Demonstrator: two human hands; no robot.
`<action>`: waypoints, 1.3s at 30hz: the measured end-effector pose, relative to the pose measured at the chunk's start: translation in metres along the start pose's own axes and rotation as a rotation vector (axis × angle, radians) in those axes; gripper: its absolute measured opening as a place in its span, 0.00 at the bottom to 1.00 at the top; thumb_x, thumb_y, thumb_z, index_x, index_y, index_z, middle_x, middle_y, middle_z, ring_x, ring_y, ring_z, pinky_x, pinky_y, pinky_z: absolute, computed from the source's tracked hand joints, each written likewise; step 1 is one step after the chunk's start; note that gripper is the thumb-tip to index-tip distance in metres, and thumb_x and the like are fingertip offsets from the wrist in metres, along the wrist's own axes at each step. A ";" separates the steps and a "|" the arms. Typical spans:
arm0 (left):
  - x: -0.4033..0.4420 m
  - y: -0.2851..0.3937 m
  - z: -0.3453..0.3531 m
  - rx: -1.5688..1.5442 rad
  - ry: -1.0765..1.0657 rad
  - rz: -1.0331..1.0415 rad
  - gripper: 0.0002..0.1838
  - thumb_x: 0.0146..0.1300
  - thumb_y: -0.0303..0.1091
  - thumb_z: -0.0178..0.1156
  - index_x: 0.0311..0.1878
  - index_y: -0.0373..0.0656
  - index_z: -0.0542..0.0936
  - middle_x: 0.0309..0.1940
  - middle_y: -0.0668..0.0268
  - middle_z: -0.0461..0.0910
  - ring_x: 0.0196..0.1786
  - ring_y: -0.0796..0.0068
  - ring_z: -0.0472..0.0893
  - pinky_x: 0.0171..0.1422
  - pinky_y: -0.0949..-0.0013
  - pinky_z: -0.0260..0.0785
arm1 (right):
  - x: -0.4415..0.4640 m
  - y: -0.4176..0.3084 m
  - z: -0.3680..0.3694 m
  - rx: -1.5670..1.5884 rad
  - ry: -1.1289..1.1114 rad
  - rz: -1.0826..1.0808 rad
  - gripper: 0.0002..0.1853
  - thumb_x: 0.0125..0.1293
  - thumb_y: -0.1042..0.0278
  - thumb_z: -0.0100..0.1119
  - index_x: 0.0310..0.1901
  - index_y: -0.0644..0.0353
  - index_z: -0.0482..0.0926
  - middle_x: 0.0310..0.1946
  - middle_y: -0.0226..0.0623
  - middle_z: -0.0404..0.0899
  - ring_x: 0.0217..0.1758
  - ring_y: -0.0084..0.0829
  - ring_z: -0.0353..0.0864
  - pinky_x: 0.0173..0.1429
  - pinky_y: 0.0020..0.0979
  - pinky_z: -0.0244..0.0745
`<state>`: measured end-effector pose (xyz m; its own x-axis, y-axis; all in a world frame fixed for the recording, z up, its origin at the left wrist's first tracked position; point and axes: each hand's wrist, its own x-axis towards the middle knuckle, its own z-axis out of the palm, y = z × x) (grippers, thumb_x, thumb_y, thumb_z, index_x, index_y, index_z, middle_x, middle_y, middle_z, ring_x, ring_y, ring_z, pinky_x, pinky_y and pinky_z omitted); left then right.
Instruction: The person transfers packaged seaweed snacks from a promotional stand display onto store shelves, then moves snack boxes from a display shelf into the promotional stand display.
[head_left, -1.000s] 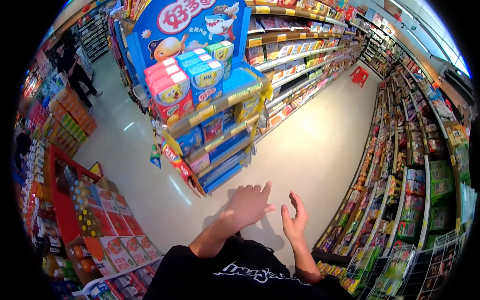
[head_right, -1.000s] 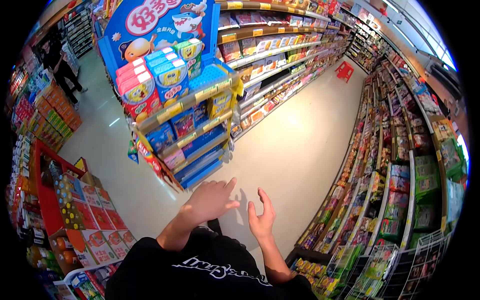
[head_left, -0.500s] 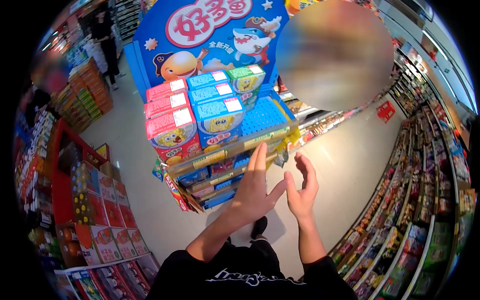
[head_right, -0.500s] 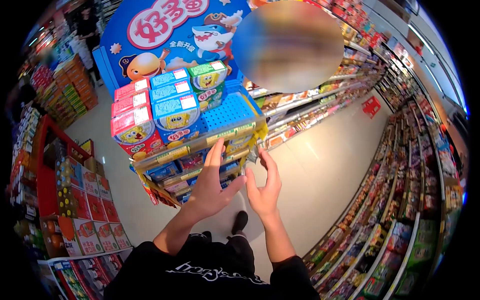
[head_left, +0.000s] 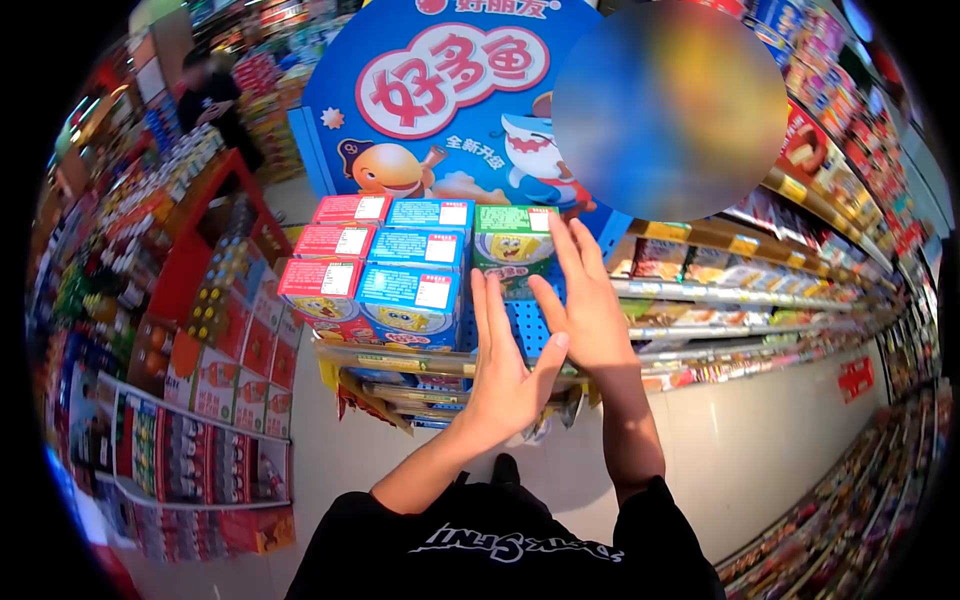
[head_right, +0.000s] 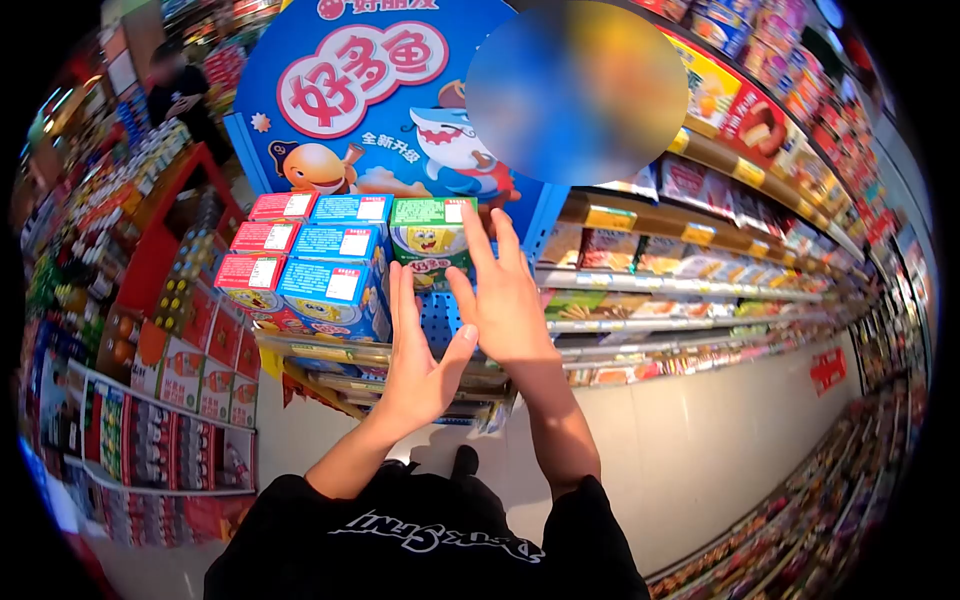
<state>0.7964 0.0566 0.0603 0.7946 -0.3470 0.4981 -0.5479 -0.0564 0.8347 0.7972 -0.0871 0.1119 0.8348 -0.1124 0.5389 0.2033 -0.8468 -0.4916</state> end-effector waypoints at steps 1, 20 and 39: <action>0.002 0.002 0.003 0.034 0.024 -0.019 0.55 0.72 0.45 0.65 0.80 0.20 0.38 0.81 0.26 0.33 0.86 0.32 0.38 0.87 0.45 0.36 | 0.004 0.005 0.003 -0.051 -0.041 0.012 0.37 0.72 0.63 0.64 0.79 0.55 0.62 0.75 0.64 0.62 0.75 0.64 0.67 0.75 0.50 0.68; -0.044 0.058 0.002 0.136 0.379 0.457 0.54 0.66 0.60 0.68 0.80 0.31 0.56 0.70 0.40 0.59 0.77 0.28 0.59 0.80 0.32 0.52 | -0.081 -0.038 -0.018 0.767 0.526 0.120 0.41 0.67 0.72 0.64 0.80 0.62 0.57 0.73 0.57 0.69 0.72 0.45 0.73 0.74 0.45 0.70; -0.312 0.035 -0.295 0.693 1.078 -0.022 0.62 0.54 0.46 0.82 0.78 0.22 0.50 0.69 0.45 0.55 0.74 0.46 0.62 0.76 0.50 0.63 | -0.181 -0.332 0.242 1.255 -0.606 -0.403 0.43 0.68 0.79 0.67 0.80 0.57 0.55 0.81 0.57 0.55 0.80 0.50 0.62 0.79 0.49 0.62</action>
<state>0.6059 0.4390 0.0033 0.4358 0.5725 0.6945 -0.2947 -0.6383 0.7111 0.7023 0.3401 0.0121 0.6330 0.5213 0.5723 0.5120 0.2725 -0.8146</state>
